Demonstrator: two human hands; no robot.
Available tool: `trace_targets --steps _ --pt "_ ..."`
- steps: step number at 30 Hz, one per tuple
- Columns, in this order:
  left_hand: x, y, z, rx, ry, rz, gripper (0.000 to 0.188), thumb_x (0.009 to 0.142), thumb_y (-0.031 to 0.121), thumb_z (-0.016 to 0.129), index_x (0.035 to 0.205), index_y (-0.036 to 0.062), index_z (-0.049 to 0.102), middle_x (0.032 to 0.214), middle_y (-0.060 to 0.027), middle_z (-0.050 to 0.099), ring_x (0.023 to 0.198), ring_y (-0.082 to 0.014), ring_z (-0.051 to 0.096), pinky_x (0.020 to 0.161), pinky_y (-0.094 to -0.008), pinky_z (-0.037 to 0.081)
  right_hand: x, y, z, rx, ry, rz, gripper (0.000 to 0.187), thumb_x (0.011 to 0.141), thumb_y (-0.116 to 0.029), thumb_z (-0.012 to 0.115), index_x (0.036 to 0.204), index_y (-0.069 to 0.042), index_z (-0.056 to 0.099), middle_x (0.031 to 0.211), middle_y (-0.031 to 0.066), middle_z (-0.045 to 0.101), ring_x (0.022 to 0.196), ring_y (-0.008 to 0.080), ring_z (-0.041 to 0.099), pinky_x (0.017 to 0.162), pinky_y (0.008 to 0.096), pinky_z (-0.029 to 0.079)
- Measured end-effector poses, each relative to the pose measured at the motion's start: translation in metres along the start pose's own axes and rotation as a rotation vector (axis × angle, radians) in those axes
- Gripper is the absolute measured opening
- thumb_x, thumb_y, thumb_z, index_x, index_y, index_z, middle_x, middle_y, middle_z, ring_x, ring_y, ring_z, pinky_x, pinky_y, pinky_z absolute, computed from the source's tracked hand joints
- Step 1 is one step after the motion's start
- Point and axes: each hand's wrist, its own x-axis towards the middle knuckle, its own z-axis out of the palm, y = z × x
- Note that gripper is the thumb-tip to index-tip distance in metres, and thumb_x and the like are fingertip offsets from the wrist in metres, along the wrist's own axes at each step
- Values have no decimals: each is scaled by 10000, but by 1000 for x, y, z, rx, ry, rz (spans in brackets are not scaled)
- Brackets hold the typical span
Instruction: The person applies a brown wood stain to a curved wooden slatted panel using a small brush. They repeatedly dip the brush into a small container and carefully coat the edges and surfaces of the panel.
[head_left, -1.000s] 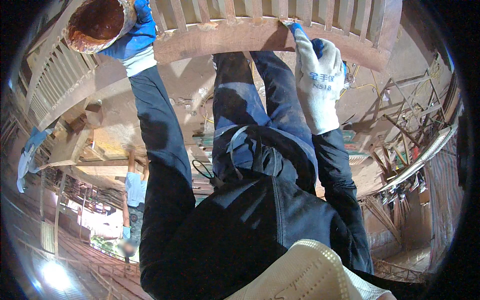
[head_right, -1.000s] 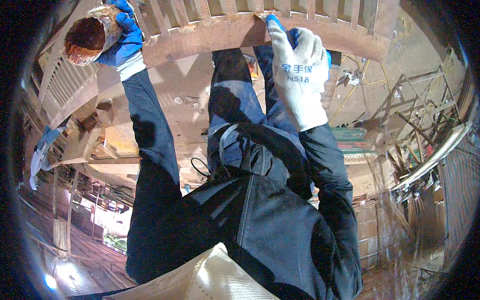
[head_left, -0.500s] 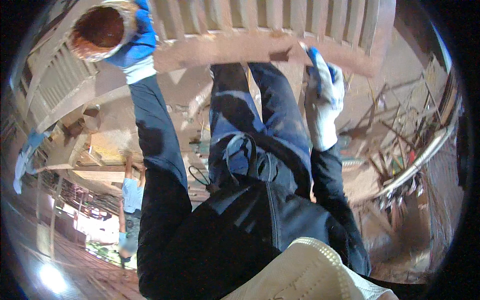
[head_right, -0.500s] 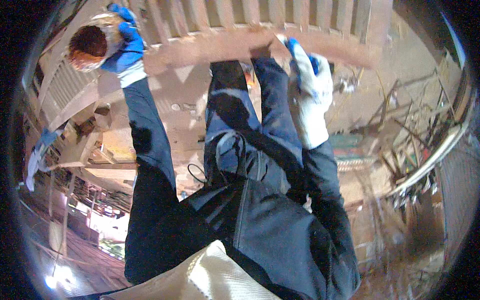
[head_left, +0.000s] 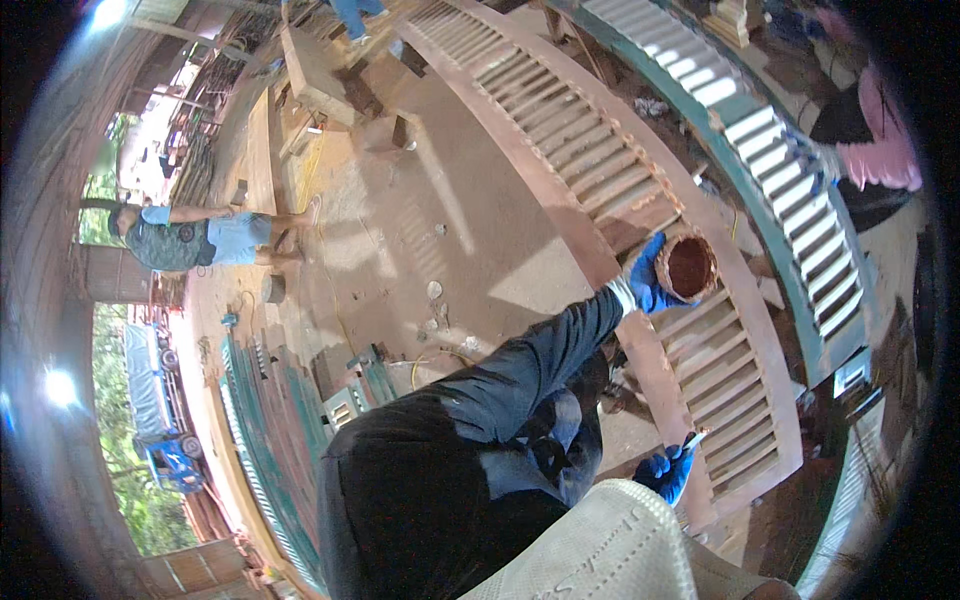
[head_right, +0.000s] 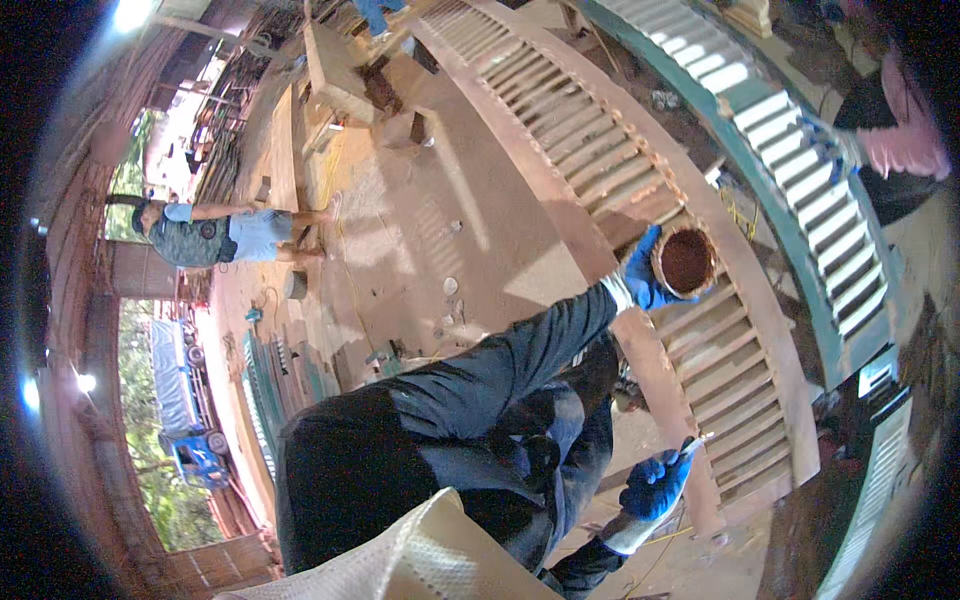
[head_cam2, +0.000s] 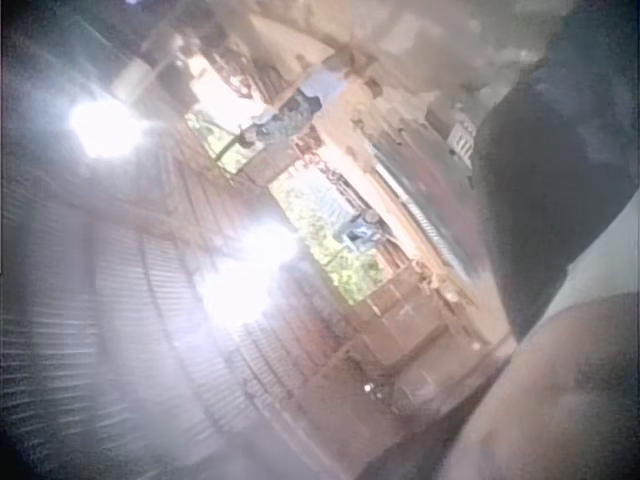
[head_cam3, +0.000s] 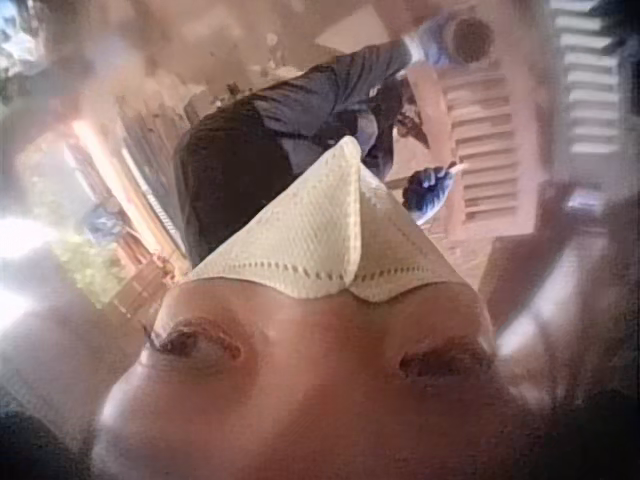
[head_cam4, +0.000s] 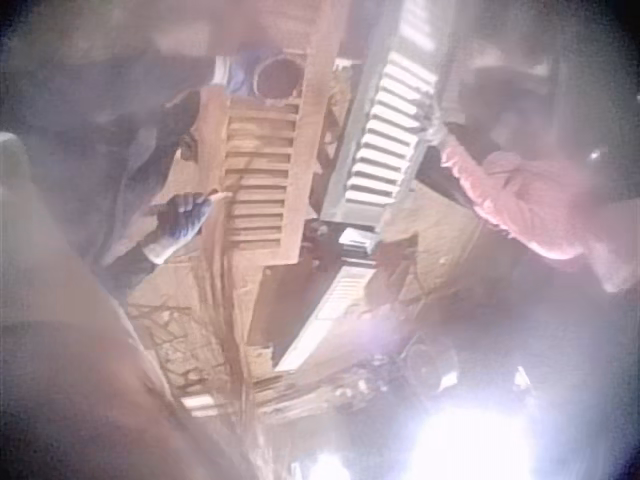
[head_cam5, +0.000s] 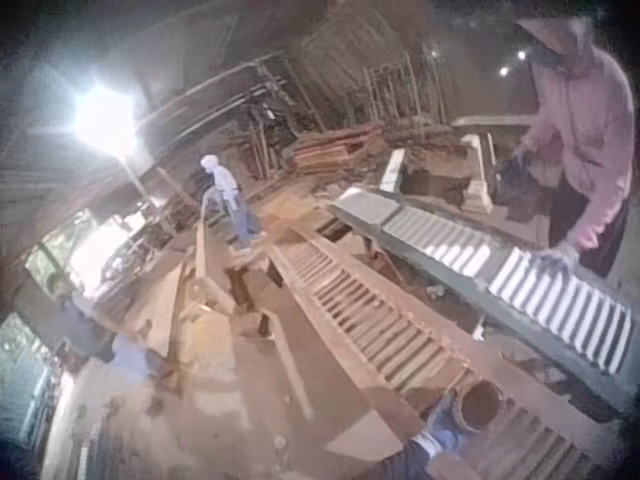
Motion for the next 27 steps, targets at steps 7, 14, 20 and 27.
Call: trace_targets --steps 7,14,20,27 --pt "14 -21 14 0 -53 -71 719 897 682 556 1416 184 535 1433 -85 558 1303 -318 541 1055 -644 425 -85 -18 110 -180 308 -60 402 1023 -477 521 771 -170 579 494 -57 375 363 85 333 319 227 243" --pt "19 -21 20 86 -35 -52 737 886 723 533 1418 213 523 1390 -91 588 1226 -323 604 954 -585 536 3 -20 -6 -418 -161 -160 267 1010 -439 560 1044 -178 600 580 -67 418 380 69 331 332 243 244" --pt "15 -20 15 50 -20 -55 764 861 739 555 1415 213 523 1384 -98 591 1226 -333 603 960 -586 533 -31 4 35 -478 -43 -227 250 1016 -422 554 1115 -195 587 588 -59 407 403 80 355 346 247 253" --pt "15 -14 30 17 -16 -111 705 904 684 546 1391 174 554 1387 -100 595 1250 -320 588 997 -606 498 27 9 -11 -862 -256 -628 285 1038 -280 542 1282 -132 549 702 -53 441 555 78 452 463 198 364"
